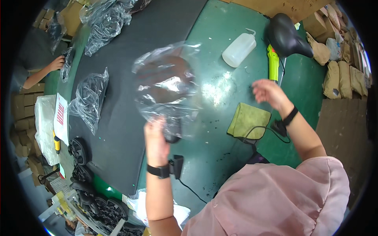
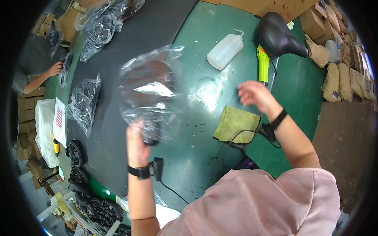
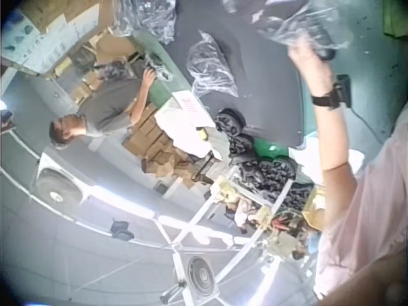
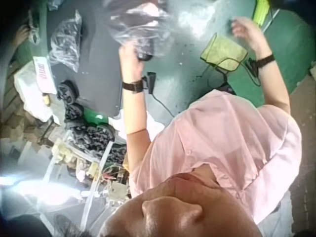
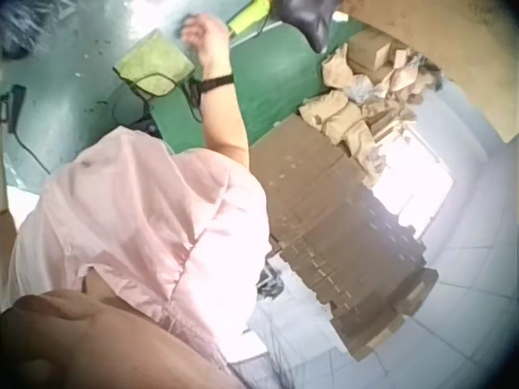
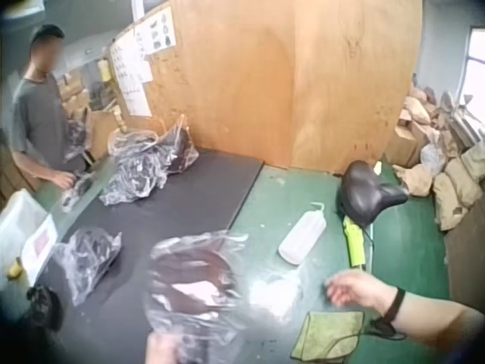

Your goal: The person repeatedly picks up black bicycle seats from a green workbench, places them into clear plastic bags, and sets the packaged items aside. The process is repeated for multiple seats throughout the clip.

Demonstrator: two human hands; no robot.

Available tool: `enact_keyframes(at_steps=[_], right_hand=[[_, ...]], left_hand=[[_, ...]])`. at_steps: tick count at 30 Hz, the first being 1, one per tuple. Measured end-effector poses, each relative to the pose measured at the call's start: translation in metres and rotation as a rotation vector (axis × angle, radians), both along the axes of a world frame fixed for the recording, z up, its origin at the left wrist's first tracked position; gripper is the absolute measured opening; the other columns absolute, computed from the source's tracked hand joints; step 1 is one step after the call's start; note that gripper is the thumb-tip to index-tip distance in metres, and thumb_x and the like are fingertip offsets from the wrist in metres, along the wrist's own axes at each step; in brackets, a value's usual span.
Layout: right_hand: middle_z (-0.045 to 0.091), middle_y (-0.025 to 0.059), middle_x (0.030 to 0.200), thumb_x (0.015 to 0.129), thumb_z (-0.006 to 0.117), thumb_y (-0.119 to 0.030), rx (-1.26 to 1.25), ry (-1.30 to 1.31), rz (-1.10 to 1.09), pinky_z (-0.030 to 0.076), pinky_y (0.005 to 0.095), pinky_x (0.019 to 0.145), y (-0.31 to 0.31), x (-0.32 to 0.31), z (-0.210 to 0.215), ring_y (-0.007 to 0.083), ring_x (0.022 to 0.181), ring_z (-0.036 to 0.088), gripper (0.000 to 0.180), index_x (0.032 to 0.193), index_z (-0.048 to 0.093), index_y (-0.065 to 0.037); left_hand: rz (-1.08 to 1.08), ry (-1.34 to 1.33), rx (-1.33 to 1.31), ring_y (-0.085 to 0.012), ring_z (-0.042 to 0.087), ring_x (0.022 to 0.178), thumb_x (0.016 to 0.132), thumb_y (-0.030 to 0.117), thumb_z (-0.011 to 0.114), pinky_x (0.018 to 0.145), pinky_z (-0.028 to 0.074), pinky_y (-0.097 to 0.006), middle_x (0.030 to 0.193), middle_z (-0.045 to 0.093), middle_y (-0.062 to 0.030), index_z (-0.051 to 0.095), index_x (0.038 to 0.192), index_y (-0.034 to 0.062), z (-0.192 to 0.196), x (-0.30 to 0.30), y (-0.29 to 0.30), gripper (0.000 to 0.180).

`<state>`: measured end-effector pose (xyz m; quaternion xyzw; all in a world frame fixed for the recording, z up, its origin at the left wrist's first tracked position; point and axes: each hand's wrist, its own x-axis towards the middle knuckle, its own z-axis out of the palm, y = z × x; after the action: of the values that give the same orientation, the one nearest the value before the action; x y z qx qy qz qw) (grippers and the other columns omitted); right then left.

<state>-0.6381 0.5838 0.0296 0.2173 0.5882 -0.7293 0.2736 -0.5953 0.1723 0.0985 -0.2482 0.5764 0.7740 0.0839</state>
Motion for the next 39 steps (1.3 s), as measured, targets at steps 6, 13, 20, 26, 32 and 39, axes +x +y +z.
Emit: enact_keyframes(at_steps=[6, 13, 20, 26, 32, 39], right_hand=[[0.062, 0.0174, 0.107, 0.083, 0.068, -0.038, 0.174, 0.126, -0.427, 0.053, 0.0399, 0.077, -0.014, -0.137, -0.045, 0.0277, 0.092, 0.063, 0.061, 0.121, 0.049, 0.006], [0.062, 0.019, 0.102, 0.073, 0.076, -0.014, 0.091, 0.245, -0.284, 0.052, 0.0382, 0.081, -0.037, -0.191, -0.047, 0.0269, 0.093, 0.064, 0.055, 0.112, 0.048, 0.014], [0.062, 0.0082, 0.108, 0.081, 0.069, -0.005, 0.223, 0.713, -0.15, 0.045, 0.0314, 0.089, -0.036, -0.105, -0.035, 0.0178, 0.099, 0.059, 0.043, 0.12, 0.053, 0.0], [0.043, 0.0134, 0.129, 0.077, 0.076, -0.005, 0.402, 0.884, -0.193, 0.041, 0.0378, 0.1, -0.031, -0.059, -0.069, 0.0247, 0.117, 0.047, 0.068, 0.132, 0.035, -0.002], [0.036, 0.0163, 0.137, 0.08, 0.075, -0.011, 0.525, 0.938, -0.064, 0.039, 0.0395, 0.102, -0.071, -0.045, -0.043, 0.0272, 0.121, 0.044, 0.075, 0.137, 0.028, 0.0], [0.043, 0.0163, 0.132, 0.08, 0.075, -0.014, 0.524, 0.891, -0.17, 0.038, 0.0378, 0.101, -0.062, -0.031, -0.062, 0.0247, 0.119, 0.046, 0.073, 0.137, 0.032, 0.002]], left_hand=[[0.292, 0.344, 0.128, -0.0265, 0.055, 0.112, 0.097, 0.023, 0.052, 0.095, 0.046, -0.037, 0.122, 0.055, -0.019, 0.047, 0.126, -0.0024, 0.038, -0.139, -0.077, 0.038], [0.057, 0.291, -0.243, -0.0209, 0.06, 0.104, 0.095, 0.02, 0.054, 0.09, 0.048, -0.033, 0.123, 0.059, -0.0151, 0.041, 0.139, 0.0013, 0.046, -0.03, -0.025, 0.049], [0.571, -0.277, -0.416, -0.013, 0.063, 0.085, 0.093, 0.018, 0.06, 0.076, 0.05, -0.025, 0.1, 0.067, -0.0072, 0.059, 0.12, 0.0024, 0.04, 0.261, -0.085, 0.031], [0.9, -0.679, -0.468, -0.0131, 0.062, 0.085, 0.091, 0.021, 0.057, 0.073, 0.049, -0.026, 0.102, 0.066, -0.0051, 0.059, 0.121, 0.0063, 0.082, 0.489, -0.077, 0.033], [0.846, -1.091, -0.528, -0.0145, 0.06, 0.084, 0.092, 0.035, 0.056, 0.072, 0.048, -0.029, 0.104, 0.065, -0.0046, 0.06, 0.121, 0.0069, 0.129, 0.66, -0.047, 0.04], [1.018, -0.617, -0.433, -0.0148, 0.058, 0.087, 0.095, 0.045, 0.047, 0.074, 0.047, -0.029, 0.107, 0.063, -0.0039, 0.06, 0.116, 0.0045, 0.088, 0.638, -0.15, 0.047]])
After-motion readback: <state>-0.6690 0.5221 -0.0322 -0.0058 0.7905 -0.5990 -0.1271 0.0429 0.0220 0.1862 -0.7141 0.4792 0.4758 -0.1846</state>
